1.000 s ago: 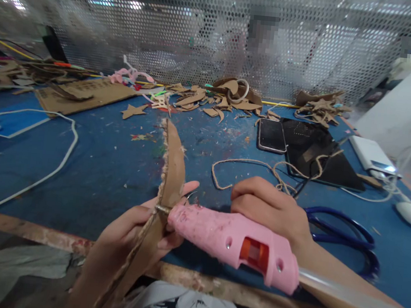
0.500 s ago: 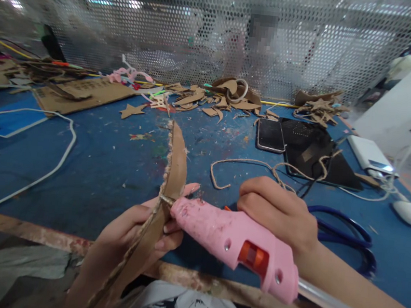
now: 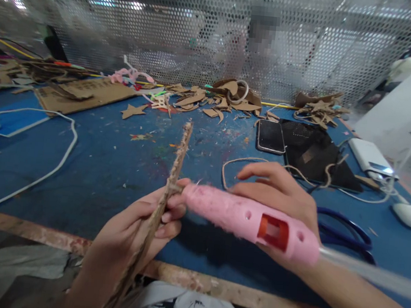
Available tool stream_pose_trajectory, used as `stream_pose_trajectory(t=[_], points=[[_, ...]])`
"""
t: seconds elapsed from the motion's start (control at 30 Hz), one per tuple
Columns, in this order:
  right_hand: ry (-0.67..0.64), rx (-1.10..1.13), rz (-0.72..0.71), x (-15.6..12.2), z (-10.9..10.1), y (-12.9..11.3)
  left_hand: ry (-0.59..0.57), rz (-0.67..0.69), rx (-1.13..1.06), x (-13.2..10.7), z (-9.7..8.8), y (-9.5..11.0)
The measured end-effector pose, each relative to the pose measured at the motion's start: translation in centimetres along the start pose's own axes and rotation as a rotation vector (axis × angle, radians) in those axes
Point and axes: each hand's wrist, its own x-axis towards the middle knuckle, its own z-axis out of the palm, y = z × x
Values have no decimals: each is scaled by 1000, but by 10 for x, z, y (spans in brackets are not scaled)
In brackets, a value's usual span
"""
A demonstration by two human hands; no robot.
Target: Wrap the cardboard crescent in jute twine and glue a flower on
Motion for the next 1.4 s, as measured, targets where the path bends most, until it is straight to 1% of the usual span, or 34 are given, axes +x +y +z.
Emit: stream_pose_trajectory(t=[0.07, 0.1, 0.13, 0.2, 0.27, 0.33, 0.43, 0.47, 0.5, 0.6, 0.77, 0.87, 0.93, 1.03, 1.13, 1.23, 1.3, 1.33, 1.4], points=[[-65, 127, -29, -1, 6, 0, 38, -3, 11, 0, 1, 1], [-89, 175, -18, -2, 9, 0, 60, -12, 19, 0, 1, 1], [-90, 199, 26, -4, 13, -1, 81, -18, 27, -1, 0, 1], [-38, 218, 132, -9, 19, -2, 102, -15, 39, -2, 0, 1], [27, 243, 251, -10, 23, -4, 92, -8, 42, -4, -1, 1], [30, 309, 447, -8, 24, -6, 77, -6, 39, -5, -2, 0], [-3, 407, 885, 3, 22, -14, 54, -3, 35, -6, -3, -1], [-6, 421, 988, 7, 21, -16, 43, -1, 34, -6, -3, -1], [-8, 430, 1055, 11, 19, -19, 31, 2, 29, -5, -3, -1], [-25, 445, 1137, 17, 17, -25, 9, 7, 10, -4, -4, -1], [-18, 408, 1188, 17, 16, -28, -3, 19, -2, -5, -6, 1], [-17, 384, 1189, 16, 17, -29, 7, 23, 33, -6, -6, 1], [-19, 368, 1160, 15, 17, -29, 22, 28, 53, -6, -6, 0], [-51, 360, 1068, 12, 19, -27, 48, 30, 61, -5, -5, -1], [-29, 329, 946, 6, 22, -23, 45, 50, 45, -4, -3, -1], [-75, 270, 758, -1, 22, -14, 11, 55, 33, -5, -1, -1], [-138, 201, 556, -3, 19, -6, 32, 86, 63, -6, 1, -2], [-153, 150, 437, -3, 15, -2, 71, 130, 95, -6, 3, -3], [-158, 52, 232, -1, 6, 8, 169, 286, 184, -7, 6, -5]])
